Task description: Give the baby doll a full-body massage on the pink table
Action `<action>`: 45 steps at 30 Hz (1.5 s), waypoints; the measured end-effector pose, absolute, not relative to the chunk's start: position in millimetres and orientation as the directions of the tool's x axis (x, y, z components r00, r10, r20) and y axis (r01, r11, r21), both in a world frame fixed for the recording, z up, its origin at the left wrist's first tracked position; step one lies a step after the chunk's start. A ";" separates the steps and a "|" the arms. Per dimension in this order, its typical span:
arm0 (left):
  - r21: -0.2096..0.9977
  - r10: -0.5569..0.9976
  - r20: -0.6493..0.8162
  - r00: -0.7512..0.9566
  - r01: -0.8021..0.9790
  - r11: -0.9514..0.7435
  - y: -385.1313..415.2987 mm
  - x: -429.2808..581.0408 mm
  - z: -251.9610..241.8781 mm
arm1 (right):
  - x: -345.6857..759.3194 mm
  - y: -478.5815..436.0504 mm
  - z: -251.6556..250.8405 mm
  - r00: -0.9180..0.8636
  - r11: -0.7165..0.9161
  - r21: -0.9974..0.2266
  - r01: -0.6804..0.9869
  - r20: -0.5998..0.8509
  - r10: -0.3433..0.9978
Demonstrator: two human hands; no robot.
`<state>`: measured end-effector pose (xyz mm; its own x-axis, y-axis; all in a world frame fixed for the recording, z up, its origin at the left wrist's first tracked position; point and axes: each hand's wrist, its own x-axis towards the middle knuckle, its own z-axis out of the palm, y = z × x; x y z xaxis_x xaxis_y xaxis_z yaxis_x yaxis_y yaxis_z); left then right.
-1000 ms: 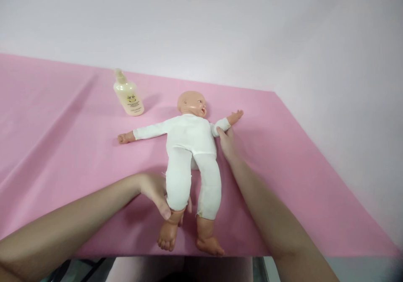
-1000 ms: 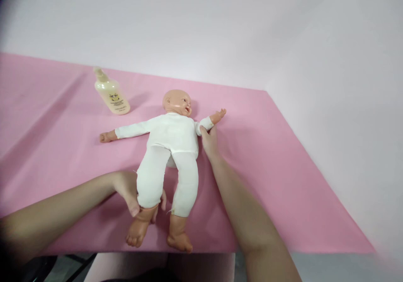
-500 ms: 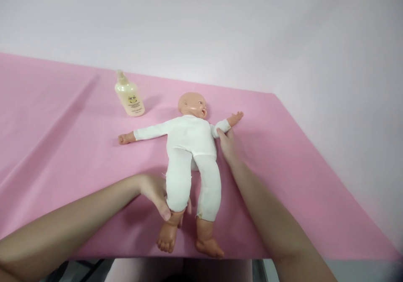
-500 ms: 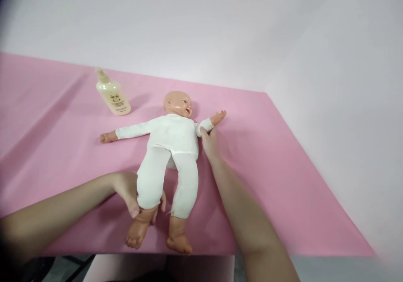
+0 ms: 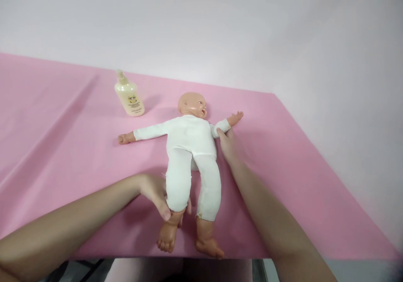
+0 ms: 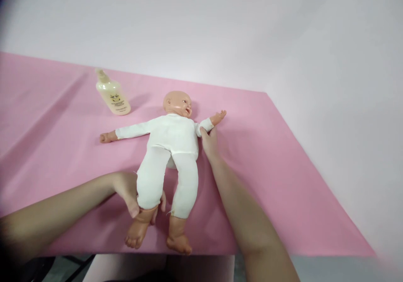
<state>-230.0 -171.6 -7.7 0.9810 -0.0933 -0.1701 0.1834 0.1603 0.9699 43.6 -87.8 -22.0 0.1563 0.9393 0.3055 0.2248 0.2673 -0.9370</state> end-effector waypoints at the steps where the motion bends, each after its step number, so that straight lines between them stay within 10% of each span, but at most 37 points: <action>1: 0.967 -0.100 -0.174 0.980 0.189 0.173 -171.8 -230.0 -7.5 | 43.4 -87.8 -21.7 0.160 0.267 -0.937 0.225 0.306 0.938; 45: 0.931 -0.149 -0.203 0.968 0.238 0.277 -172.1 -230.6 -9.0 | 44.3 -89.3 -21.9 0.138 0.260 -0.919 0.296 0.310 0.941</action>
